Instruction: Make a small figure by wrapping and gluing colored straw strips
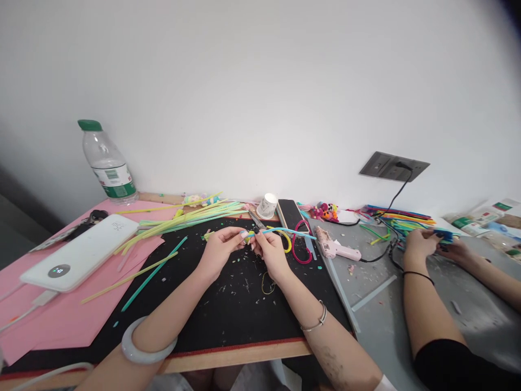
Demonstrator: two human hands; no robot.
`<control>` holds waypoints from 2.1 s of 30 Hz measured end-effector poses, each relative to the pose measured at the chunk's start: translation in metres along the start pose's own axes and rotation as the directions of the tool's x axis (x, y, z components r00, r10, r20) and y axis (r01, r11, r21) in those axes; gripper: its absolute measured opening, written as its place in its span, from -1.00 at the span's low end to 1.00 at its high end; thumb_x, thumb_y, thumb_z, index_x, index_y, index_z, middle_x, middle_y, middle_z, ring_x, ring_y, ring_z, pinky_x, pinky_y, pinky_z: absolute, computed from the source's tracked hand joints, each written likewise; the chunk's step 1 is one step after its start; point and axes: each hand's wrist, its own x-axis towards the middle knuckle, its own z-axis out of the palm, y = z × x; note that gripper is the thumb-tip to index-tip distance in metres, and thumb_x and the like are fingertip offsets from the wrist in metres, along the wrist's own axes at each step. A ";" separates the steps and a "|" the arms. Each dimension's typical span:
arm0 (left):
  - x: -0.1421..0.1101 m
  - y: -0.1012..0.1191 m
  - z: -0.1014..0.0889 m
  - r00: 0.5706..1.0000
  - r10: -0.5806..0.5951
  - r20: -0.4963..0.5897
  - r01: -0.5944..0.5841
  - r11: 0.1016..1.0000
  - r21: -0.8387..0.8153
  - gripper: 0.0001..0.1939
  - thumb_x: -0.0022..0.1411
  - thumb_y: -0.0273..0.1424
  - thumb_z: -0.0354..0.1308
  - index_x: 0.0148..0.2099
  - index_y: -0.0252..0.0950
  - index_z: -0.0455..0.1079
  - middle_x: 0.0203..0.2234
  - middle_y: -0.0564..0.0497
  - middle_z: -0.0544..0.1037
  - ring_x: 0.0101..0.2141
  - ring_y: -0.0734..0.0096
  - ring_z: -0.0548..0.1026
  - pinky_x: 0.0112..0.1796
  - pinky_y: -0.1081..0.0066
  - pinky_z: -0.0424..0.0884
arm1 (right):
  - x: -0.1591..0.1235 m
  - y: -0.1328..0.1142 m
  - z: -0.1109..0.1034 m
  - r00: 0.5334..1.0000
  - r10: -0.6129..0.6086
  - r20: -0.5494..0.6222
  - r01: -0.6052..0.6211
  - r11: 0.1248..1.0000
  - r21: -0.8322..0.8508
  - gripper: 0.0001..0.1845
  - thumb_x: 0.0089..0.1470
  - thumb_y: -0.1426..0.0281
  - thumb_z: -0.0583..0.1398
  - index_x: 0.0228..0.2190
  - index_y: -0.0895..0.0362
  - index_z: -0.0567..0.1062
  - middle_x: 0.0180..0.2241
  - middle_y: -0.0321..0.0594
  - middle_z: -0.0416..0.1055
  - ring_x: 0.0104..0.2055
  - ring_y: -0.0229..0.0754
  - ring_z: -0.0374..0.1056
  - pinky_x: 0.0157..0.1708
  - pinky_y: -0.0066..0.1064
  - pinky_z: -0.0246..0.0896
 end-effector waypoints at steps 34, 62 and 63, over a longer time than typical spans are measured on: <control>-0.002 0.001 -0.006 0.893 0.037 0.448 -0.337 0.715 0.613 -0.75 0.07 -0.24 0.13 -0.50 -0.32 0.33 -0.64 0.11 0.34 -0.59 0.53 0.26 -0.53 0.50 0.17 | -0.003 -0.009 -0.008 0.979 -0.190 -0.070 0.148 0.906 -0.396 -0.63 -0.03 0.37 0.10 -0.74 0.13 0.07 -0.72 -0.44 -0.05 -0.63 -0.40 -0.11 -0.61 -0.48 -0.18; 0.002 0.006 -0.008 0.942 0.153 0.299 -0.305 0.763 0.571 -0.73 0.10 -0.23 0.10 -0.52 -0.31 0.36 -0.63 0.09 0.39 -0.56 0.49 0.33 -0.48 0.48 0.21 | -0.001 -0.007 -0.010 0.987 -0.125 -0.099 0.102 0.972 -0.214 -0.63 -0.03 0.36 0.07 -0.78 0.13 0.13 -0.77 -0.43 0.00 -0.67 -0.39 -0.10 -0.62 -0.46 -0.19; 0.002 0.006 -0.008 0.929 0.134 0.345 -0.318 0.763 0.563 -0.73 0.10 -0.25 0.10 -0.53 -0.31 0.36 -0.62 0.08 0.39 -0.56 0.49 0.33 -0.48 0.48 0.21 | -0.002 -0.007 -0.010 0.988 -0.132 -0.078 0.110 0.964 -0.243 -0.63 -0.03 0.36 0.07 -0.77 0.12 0.11 -0.76 -0.43 0.00 -0.66 -0.38 -0.09 -0.61 -0.46 -0.18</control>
